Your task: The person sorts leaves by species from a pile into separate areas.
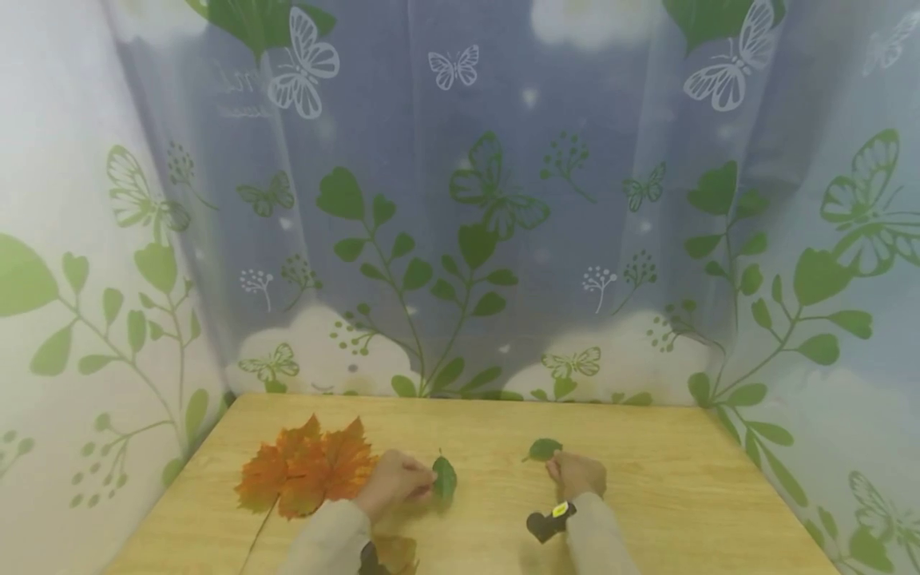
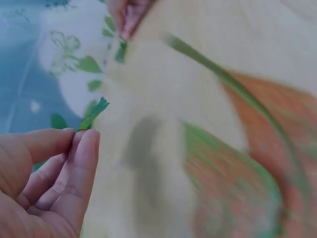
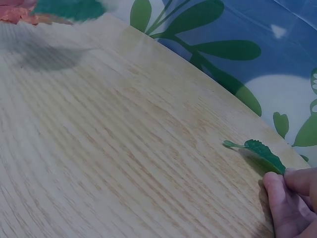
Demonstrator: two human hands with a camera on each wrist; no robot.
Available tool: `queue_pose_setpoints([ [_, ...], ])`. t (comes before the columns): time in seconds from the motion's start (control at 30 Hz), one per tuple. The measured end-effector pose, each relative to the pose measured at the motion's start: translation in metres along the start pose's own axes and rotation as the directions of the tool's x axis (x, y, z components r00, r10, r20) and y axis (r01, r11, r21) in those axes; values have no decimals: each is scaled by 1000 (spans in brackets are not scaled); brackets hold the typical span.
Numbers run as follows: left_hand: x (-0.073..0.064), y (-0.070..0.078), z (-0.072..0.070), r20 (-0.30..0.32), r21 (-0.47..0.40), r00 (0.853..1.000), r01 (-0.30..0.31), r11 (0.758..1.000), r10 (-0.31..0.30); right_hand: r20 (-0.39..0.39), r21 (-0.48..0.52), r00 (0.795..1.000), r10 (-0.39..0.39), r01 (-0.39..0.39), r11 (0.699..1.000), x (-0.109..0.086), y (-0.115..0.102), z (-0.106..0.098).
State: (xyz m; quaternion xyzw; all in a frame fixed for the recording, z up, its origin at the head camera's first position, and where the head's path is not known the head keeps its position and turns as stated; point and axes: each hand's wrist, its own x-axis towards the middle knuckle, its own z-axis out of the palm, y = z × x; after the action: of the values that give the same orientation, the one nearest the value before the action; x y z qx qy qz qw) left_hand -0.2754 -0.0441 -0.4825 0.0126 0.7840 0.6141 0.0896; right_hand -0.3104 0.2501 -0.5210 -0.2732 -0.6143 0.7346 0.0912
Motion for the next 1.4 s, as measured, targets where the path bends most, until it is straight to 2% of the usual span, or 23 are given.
queue_pose_setpoints([
  [0.1,1,20,8,4,-34,999,-41,999,41,-10,1,1000,-3,3,1000,0,0,1],
  [0.2,2,34,22,-8,-69,996,-86,994,86,-19,5,1000,-4,4,1000,0,0,1],
  [0.4,4,43,58,-59,-62,988,-145,987,141,-19,5,1000,-7,7,1000,2,1,0],
  [0.5,4,37,73,-90,-44,986,-143,989,138,-7,-13,1000,-13,13,1000,1,1,0],
  [0.6,6,25,87,-143,-29,983,-119,992,114,-9,-32,1000,-26,25,999,-2,0,0],
  [0.7,6,9,97,-202,-5,978,-58,998,55,-28,-55,999,-37,35,998,-3,0,1],
  [0.83,9,-8,106,-279,57,960,41,998,-24,-11,-52,999,-31,30,998,-1,2,2],
  [0.97,9,-13,107,-341,118,940,55,992,-11,21,-42,999,-30,31,999,3,3,2],
  [1.1,6,-11,107,-347,107,938,48,993,-8,8,-55,999,-34,35,998,5,4,2],
  [1.4,7,-16,108,-322,42,947,29,999,-14,5,-50,999,-44,44,998,3,5,-1],
])
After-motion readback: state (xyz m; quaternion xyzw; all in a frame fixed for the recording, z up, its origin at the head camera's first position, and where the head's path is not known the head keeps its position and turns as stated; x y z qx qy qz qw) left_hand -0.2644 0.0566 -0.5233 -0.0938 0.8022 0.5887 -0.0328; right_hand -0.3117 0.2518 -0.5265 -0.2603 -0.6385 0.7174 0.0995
